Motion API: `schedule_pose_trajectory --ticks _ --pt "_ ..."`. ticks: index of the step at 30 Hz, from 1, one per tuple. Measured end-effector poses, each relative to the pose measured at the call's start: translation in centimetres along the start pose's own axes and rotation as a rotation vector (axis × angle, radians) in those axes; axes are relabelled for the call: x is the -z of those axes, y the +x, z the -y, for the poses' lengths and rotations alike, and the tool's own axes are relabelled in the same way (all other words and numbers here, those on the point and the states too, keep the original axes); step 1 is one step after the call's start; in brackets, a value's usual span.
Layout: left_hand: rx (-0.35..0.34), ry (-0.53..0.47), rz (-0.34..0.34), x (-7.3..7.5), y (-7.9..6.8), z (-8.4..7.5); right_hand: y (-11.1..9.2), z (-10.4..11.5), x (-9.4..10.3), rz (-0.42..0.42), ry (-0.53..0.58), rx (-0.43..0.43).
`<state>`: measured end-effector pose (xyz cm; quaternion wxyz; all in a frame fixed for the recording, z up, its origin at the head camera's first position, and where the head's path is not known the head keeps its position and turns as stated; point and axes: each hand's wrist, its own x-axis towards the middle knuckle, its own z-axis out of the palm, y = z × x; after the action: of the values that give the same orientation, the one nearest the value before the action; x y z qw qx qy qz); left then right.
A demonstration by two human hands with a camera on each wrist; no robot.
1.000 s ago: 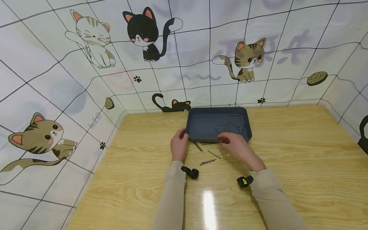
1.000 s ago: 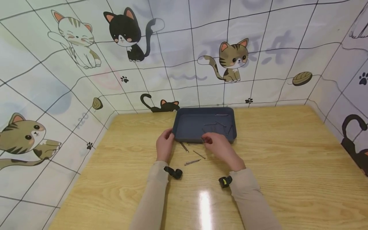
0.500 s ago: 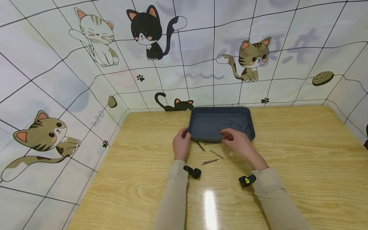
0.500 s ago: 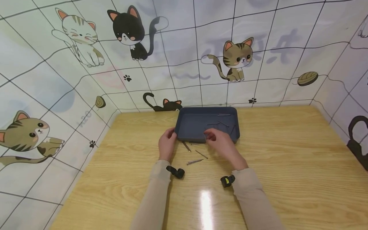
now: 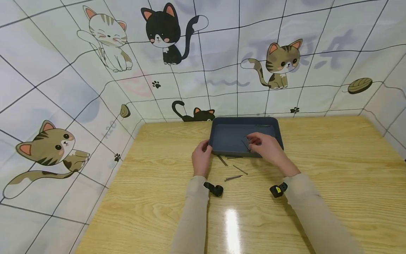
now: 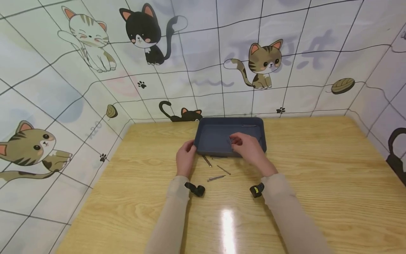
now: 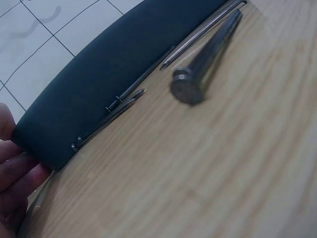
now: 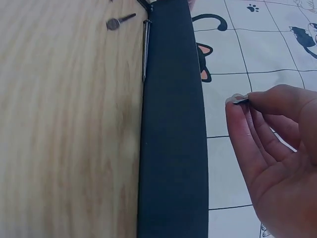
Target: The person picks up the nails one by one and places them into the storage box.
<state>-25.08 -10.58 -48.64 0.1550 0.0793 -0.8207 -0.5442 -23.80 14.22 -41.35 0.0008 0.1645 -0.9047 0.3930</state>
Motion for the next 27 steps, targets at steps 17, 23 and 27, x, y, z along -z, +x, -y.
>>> schedule_pose_trajectory --ticks 17,23,27 --pt "-0.012 0.013 -0.007 0.0 0.1 0.0 4.4 -1.1 1.9 0.049 -0.074 -0.030" --pt "-0.001 0.030 -0.009 0.0 0.2 -0.1 6.3 -1.4 2.9 0.109 -0.090 -0.052" --pt "0.007 0.035 -0.007 0.1 0.2 -0.2 7.4 -2.1 3.2 0.141 -0.095 -0.081"
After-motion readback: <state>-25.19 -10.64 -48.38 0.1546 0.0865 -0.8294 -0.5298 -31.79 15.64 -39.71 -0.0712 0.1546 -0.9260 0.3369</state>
